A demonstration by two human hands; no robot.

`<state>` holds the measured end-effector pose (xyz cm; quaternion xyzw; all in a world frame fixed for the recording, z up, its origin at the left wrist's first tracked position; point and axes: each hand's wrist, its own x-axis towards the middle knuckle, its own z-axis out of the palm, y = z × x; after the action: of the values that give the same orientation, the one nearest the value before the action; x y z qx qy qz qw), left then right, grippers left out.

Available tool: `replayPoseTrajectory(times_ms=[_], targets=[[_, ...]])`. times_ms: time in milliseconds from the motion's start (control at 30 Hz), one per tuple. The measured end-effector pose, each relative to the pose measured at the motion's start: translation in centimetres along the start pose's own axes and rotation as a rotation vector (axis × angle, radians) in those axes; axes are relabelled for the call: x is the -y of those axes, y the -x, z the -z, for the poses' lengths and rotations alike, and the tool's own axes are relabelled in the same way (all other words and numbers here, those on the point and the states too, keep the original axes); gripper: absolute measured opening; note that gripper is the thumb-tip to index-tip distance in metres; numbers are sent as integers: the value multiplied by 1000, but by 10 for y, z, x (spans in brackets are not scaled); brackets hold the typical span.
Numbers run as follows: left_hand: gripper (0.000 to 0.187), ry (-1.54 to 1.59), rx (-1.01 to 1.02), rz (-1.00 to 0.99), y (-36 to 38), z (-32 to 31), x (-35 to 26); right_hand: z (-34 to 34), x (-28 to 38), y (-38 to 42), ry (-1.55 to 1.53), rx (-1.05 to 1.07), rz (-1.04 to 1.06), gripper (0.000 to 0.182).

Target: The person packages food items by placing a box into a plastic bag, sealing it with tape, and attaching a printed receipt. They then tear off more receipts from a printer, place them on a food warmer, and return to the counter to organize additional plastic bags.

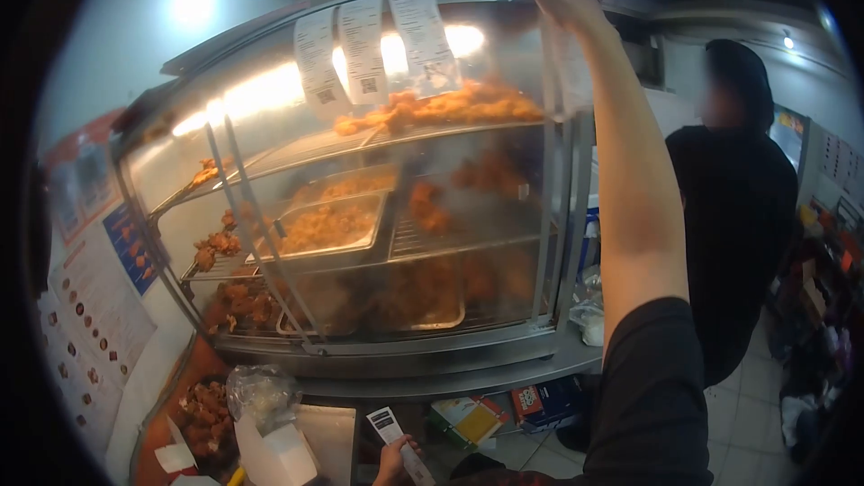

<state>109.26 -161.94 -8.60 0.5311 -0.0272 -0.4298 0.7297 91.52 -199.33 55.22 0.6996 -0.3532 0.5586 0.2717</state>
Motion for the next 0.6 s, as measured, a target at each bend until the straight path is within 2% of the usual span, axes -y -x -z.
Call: replayPoseTrajectory(times_ms=[67, 100, 167, 233, 367, 500, 567, 600], targets=[[17, -37, 29, -8, -4, 4, 8, -5, 40, 6, -134, -521, 97, 36], [17, -20, 27, -10, -5, 1, 9, 1, 72, 17, -32, -567, 160, 38], [17, -63, 39, -2, -3, 0, 10, -10, 106, 6, -476, -181, 396, 34], [17, -60, 34, -5, -1, -2, 9, -19, 134, 0, -369, -8, 343, 31], [23, -45, 95, 44, 3, -11, -1, -36, 142, 0, -323, -161, 309, 32], [27, -111, 75, 39, 11, -15, -6, -40, 115, -11, -249, -156, 326, 33], [29, -119, 96, 40, 7, -7, -2, -33, 100, -12, -58, -113, 284, 32], [29, -120, 95, 39, 6, -7, -3, -31, 92, -12, -60, -114, 283, 32]])
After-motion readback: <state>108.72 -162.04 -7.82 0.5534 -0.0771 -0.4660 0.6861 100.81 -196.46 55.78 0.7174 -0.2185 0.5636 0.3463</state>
